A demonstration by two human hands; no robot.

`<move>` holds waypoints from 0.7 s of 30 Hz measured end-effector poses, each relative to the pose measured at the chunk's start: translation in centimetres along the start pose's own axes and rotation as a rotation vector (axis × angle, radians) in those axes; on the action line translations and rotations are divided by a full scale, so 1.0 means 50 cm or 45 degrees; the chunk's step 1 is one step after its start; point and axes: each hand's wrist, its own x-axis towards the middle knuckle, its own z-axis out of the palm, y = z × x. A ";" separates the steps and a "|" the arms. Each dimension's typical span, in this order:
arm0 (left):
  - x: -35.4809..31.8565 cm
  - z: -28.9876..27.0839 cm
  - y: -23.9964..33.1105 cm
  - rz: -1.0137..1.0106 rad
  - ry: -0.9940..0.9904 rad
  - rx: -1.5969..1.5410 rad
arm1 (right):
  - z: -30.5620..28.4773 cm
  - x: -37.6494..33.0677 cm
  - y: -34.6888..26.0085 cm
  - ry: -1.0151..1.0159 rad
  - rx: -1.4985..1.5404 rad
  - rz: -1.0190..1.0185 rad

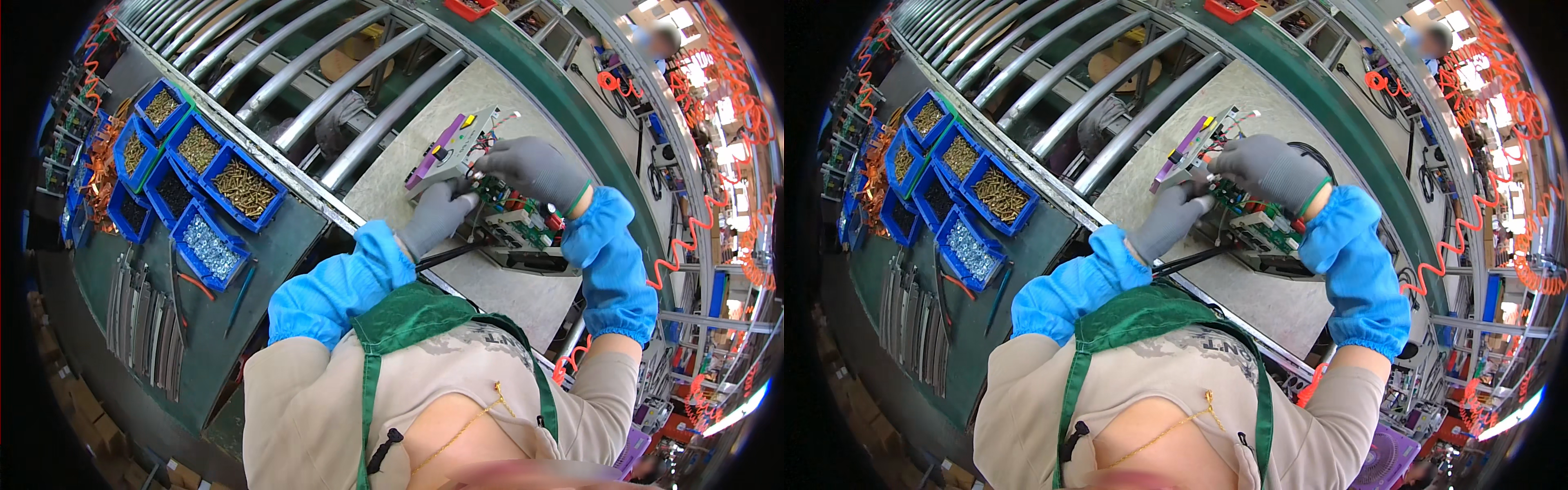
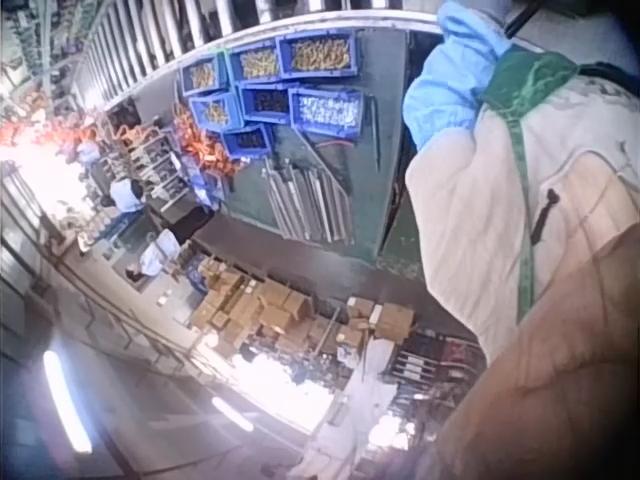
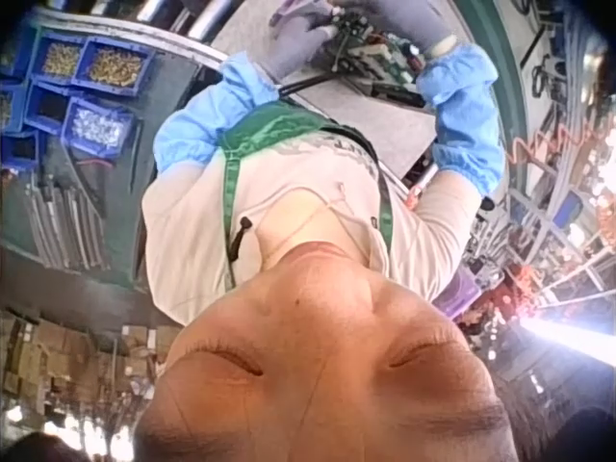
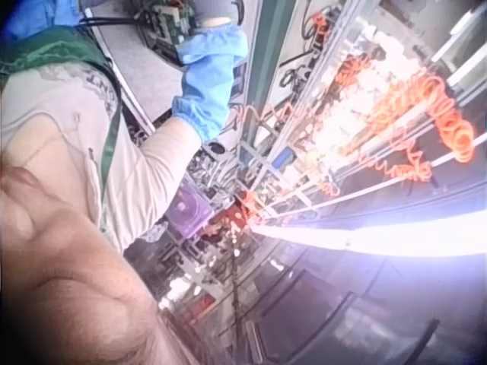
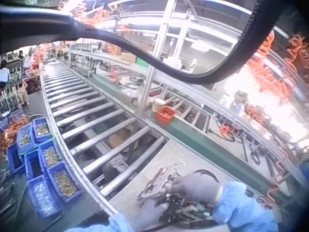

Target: Assembling and fastening components of an electronic device using a pneumatic screwdriver.

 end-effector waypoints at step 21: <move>-0.007 -0.042 0.011 -0.441 -0.406 -0.199 | 0.030 -0.016 -0.036 0.106 -0.117 0.205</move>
